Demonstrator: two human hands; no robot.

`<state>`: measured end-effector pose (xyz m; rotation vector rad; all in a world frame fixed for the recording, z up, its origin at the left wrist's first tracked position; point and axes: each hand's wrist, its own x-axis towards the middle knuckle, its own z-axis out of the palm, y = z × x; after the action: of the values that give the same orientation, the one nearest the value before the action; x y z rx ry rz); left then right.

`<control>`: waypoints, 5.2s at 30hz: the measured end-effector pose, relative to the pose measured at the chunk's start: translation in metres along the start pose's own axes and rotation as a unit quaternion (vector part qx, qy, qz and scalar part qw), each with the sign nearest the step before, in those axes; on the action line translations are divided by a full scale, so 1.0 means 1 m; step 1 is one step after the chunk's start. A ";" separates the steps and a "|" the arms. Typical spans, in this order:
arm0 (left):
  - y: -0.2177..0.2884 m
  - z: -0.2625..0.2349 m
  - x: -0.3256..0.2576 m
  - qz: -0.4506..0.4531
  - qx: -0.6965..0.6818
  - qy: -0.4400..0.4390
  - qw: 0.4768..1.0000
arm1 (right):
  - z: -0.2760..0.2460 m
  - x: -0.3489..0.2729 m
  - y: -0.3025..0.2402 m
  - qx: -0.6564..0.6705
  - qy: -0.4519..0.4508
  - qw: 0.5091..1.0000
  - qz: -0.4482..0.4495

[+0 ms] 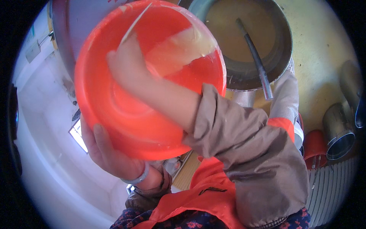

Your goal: The person walks through a food processing room, picks up a red bucket containing a white liquid, and pours it into a large metal pot. They then use a scraper to clean the bucket and wipe a large rotating pan with a cloth. Finally, they pick up a small piece of dough from a bucket and roll it between their hands.

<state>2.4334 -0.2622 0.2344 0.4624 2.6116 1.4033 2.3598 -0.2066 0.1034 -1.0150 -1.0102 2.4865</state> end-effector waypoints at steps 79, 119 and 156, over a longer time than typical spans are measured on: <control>-0.031 -0.037 -0.004 0.364 0.495 -0.098 0.783 | 0.067 0.010 0.145 -0.346 -0.192 0.912 -0.103; -0.068 -0.051 0.007 0.503 0.482 -0.049 0.716 | 0.062 0.048 0.146 -0.406 -0.201 0.752 -0.480; -0.062 -0.041 0.002 0.472 0.475 -0.060 0.740 | 0.026 -0.047 0.167 -0.459 -0.461 0.730 -0.209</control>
<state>2.4078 -0.3265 0.2054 2.0992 2.8236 -0.1553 2.3772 -0.3624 0.0243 0.4876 -2.5352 1.9386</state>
